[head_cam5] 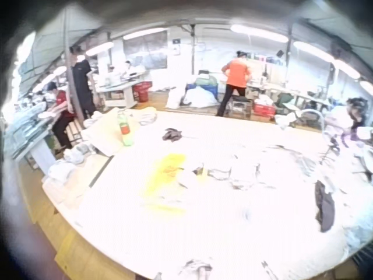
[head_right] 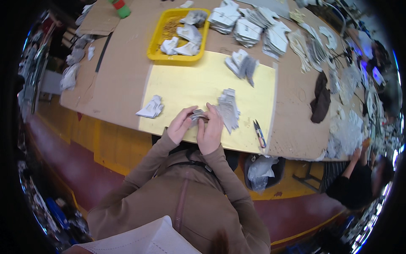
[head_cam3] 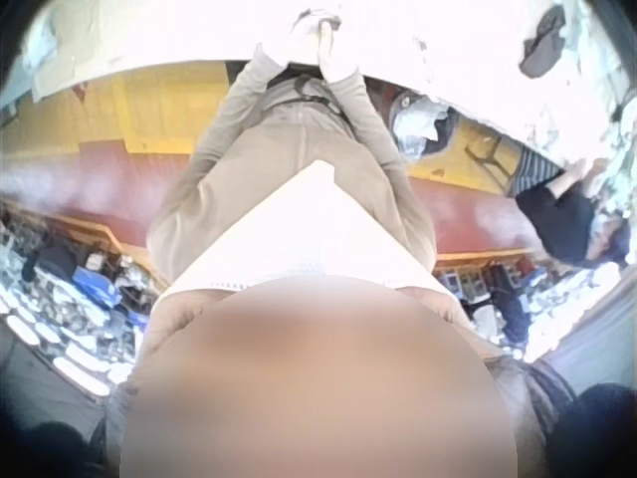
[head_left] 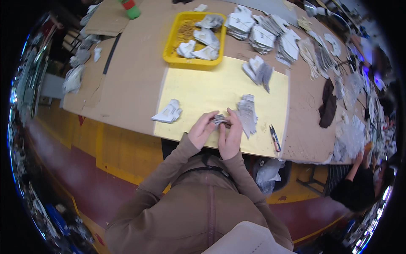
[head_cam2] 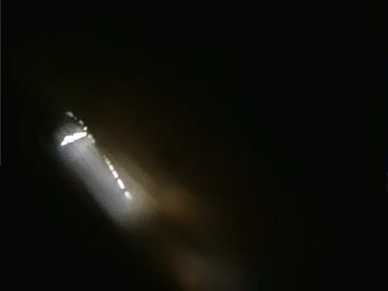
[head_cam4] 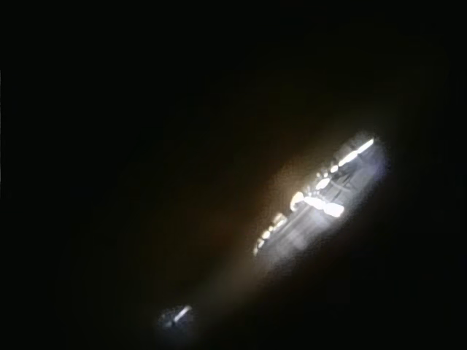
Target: The person sits at a workbench in a factory and repeatedly picks up small white fabric pieces. Using a small cutting tool, they trim the edges of each piece and place the finished items into a yellow bin. The process is repeated for multiple pieces throughout the clip.
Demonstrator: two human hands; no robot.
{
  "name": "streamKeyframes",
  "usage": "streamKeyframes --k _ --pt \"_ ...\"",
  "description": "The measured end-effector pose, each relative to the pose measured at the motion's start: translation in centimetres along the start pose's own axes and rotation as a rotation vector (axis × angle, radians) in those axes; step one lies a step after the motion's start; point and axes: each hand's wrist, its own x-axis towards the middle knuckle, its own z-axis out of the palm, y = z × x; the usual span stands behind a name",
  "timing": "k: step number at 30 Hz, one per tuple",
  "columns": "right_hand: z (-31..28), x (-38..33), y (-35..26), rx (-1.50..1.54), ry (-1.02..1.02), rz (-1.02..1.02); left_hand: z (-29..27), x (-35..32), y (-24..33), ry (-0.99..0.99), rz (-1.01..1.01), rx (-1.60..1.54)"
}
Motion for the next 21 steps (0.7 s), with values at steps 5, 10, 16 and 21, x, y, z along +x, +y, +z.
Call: streamKeyframes --k 5,10,16,21 --pt "0.1 -0.6 -0.7 -0.134 -0.243 -0.217 1.2 -1.8 -0.6 0.185 0.105 0.249" --pt "0.3 -0.3 -0.8 -0.095 -0.264 -0.243 3.5 -2.0 -0.8 0.373 0.223 0.307" --pt "-3.1 -0.4 0.1 -0.139 0.049 -0.253 -0.9 -2.0 2.0 0.372 0.340 0.512" --pt "-3.8 -1.3 1.7 -0.407 -0.109 -0.154 -10.3 -1.2 2.3 0.503 0.120 0.543"
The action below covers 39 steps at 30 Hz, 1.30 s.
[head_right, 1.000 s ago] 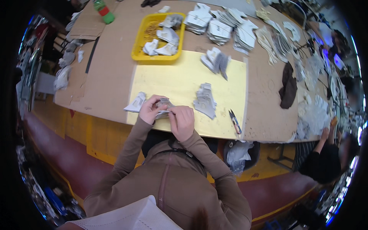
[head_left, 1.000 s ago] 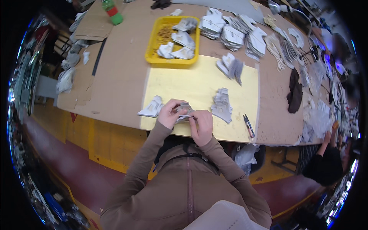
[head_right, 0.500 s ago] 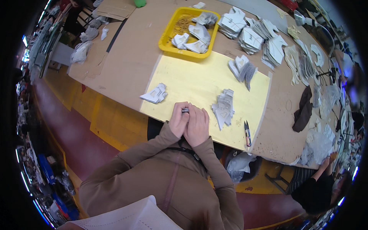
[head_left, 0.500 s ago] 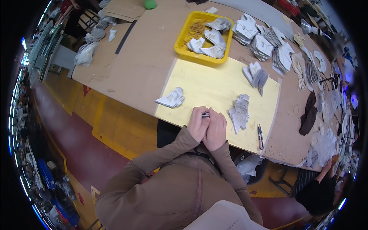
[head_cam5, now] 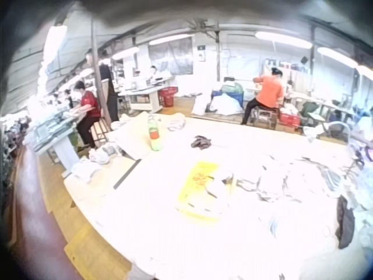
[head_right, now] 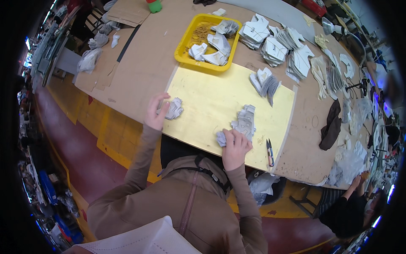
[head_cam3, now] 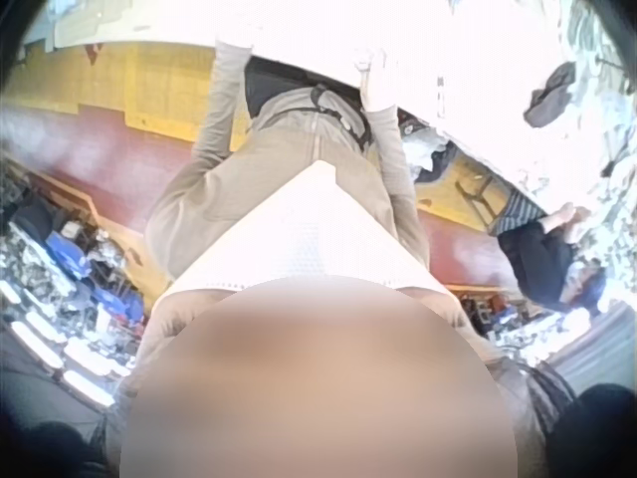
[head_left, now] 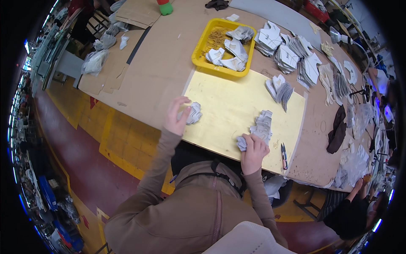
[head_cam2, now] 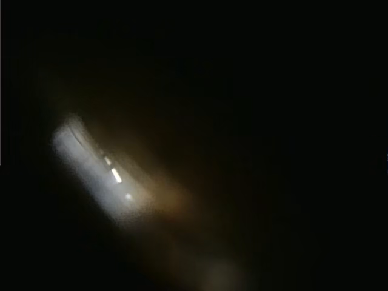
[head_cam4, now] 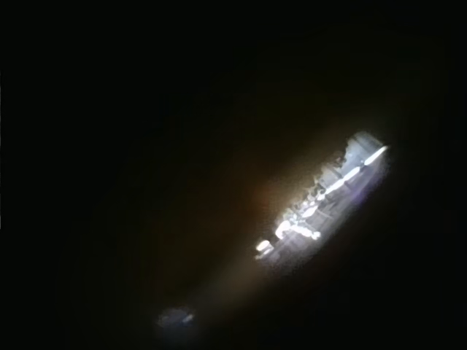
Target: The person sits at a workbench in a factory and repeatedly picks up small white fabric pieces. Using a small cutting tool, they trim the edges of each piece and place the finished items into a yellow bin. The process is repeated for multiple pieces throughout the clip.
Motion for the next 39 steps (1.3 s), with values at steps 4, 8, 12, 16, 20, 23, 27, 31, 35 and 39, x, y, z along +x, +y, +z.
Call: streamKeyframes --k 4,8,12,16,20,23,27,31,35,39 --pt "-0.1 -0.4 0.6 0.216 -0.018 0.139 -2.1 0.4 -2.1 -0.202 -0.089 0.294" --pt "-0.1 1.1 0.9 0.016 0.046 0.247 -1.1 -0.8 -2.3 -0.295 -0.173 0.256" --pt "0.0 2.3 0.6 0.047 0.088 0.318 0.3 -1.3 -1.4 -0.204 -0.011 0.211" --pt "-1.0 1.4 -1.0 0.039 0.115 0.290 1.8 -1.4 0.0 -0.221 -0.179 -0.192" --pt "-0.7 1.3 -4.2 0.639 0.073 0.172 3.4 -1.5 0.7 -0.248 0.049 0.103" --pt "2.7 2.6 -7.3 1.216 0.050 0.316 4.2 -2.0 0.9 -0.249 0.214 0.228" --pt "5.6 4.3 -8.5 1.043 -0.346 0.175 4.8 -2.7 0.5 -0.112 0.221 0.174" --pt "5.9 5.3 -8.6 0.947 -0.306 0.090 4.6 -2.4 -0.7 -0.202 0.182 0.185" --pt "4.0 6.0 -8.1 1.234 -0.217 0.296 4.6 -1.9 -0.1 -0.156 -0.167 -0.315" --pt "1.1 6.7 -6.5 1.298 -0.122 0.430 3.8 -1.7 2.3 -0.042 -0.672 -1.252"
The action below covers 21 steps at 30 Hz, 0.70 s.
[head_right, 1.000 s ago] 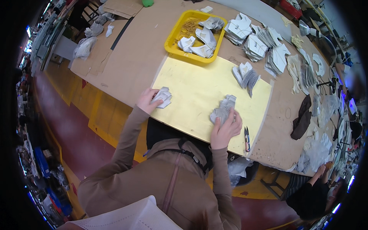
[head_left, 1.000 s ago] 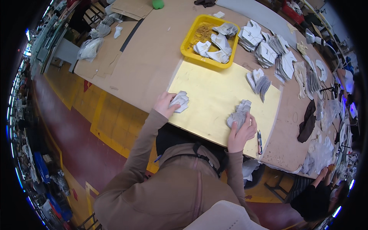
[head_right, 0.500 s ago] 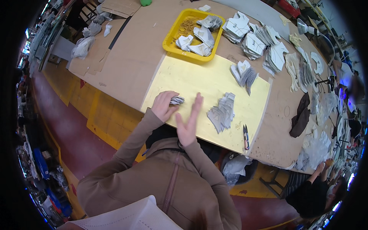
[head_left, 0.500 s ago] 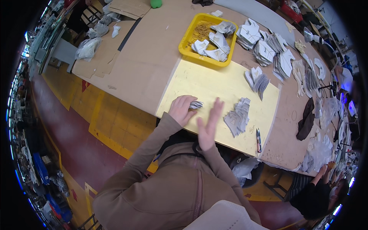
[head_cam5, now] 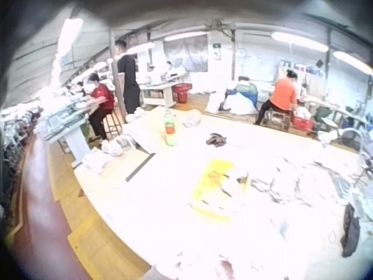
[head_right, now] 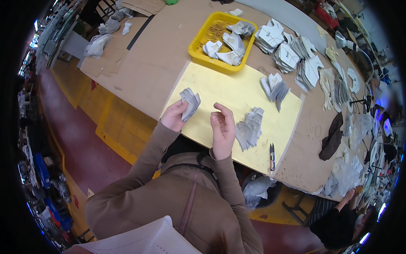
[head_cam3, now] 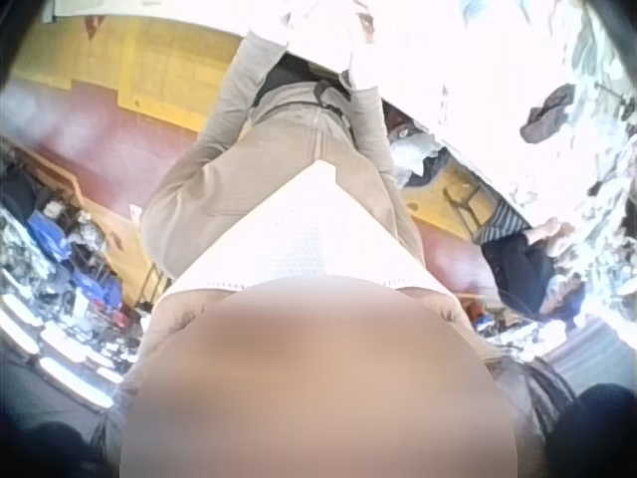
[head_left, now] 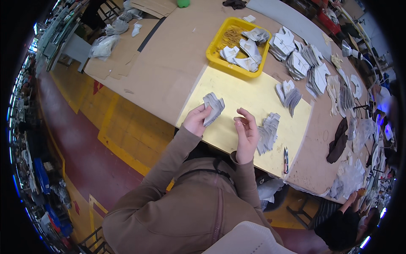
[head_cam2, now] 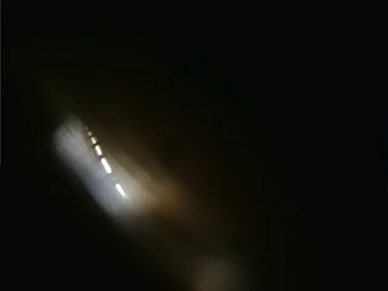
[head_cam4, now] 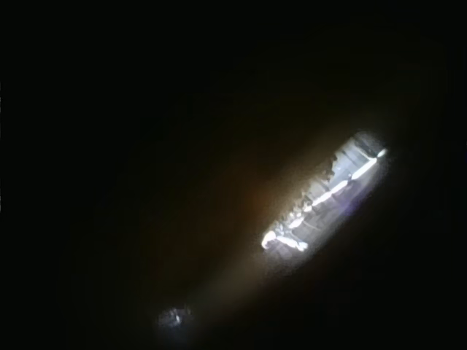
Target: The person sits at a workbench in a factory and repeatedly picks up small white fabric pieces. Using a small cutting tool, they trim the edges of each piece and place the finished items into a yellow bin. The process is repeated for multiple pieces throughout the clip.
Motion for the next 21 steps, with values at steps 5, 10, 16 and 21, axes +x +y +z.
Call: streamKeyframes --k 5,10,16,21 --pt "-1.2 0.2 -1.7 0.054 -0.012 0.005 0.9 -0.7 1.5 -0.287 -0.423 -0.551" --pt "-0.9 -0.1 -2.1 0.065 -0.021 -0.008 2.0 -1.6 0.7 -0.187 -0.435 -0.506" --pt "-1.0 -0.2 -2.2 0.086 -0.028 0.006 2.8 -2.1 0.5 -0.253 -0.236 -0.289" --pt "-0.7 -0.2 -1.7 0.126 -0.047 0.019 2.2 -1.9 0.4 -0.342 -0.233 -0.323"
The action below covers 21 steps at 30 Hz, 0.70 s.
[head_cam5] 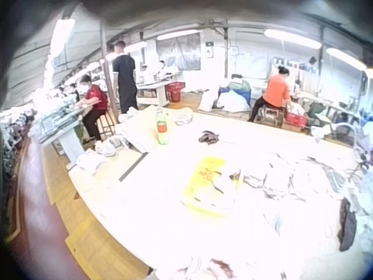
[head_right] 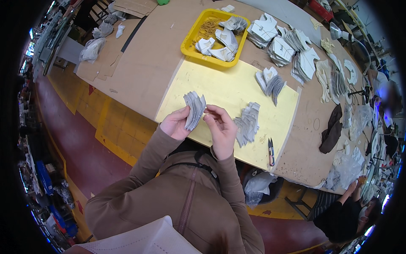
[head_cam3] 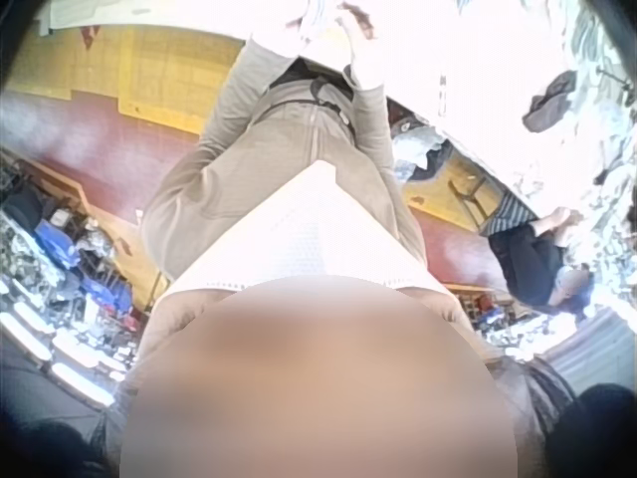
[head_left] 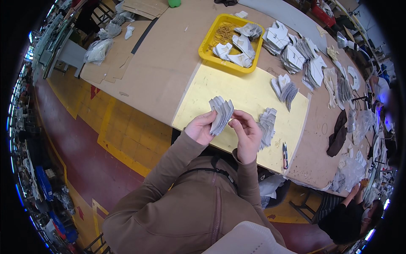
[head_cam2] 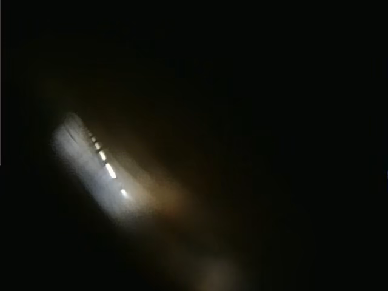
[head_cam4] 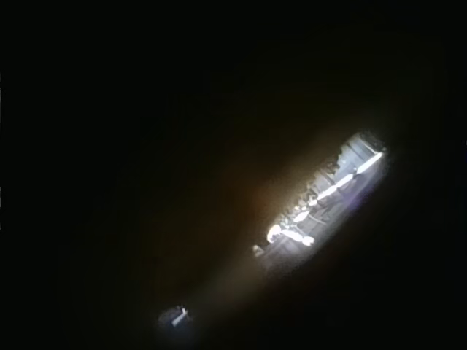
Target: The person sits at a workbench in a factory and repeatedly picks up small white fabric pieces. Using a small cutting tool, they trim the edges of each piece and place the finished items into a yellow bin. The process is repeated for multiple pieces throughout the clip.
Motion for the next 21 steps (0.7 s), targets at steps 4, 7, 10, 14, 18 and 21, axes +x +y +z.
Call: streamKeyframes --k 4,7,10,14,18,21 --pt "0.4 0.0 0.4 0.037 -0.021 -0.004 -0.2 0.1 0.0 0.027 -0.011 0.032" --pt "0.6 0.1 0.4 0.067 -0.008 0.017 0.1 0.0 0.0 0.054 -0.008 0.056" --pt "0.6 0.1 0.2 0.081 -0.005 0.036 0.3 -0.1 0.1 0.007 0.002 0.026" --pt "0.6 -0.1 0.3 0.067 -0.010 0.034 0.0 -0.2 0.2 0.066 -0.061 -0.051" --pt "0.5 -0.2 0.4 0.043 -0.039 0.042 -0.6 -0.2 0.7 0.047 -0.182 -0.253" --pt "0.5 -0.2 0.5 0.021 -0.039 0.037 -1.1 -0.1 0.7 0.067 -0.214 -0.316"
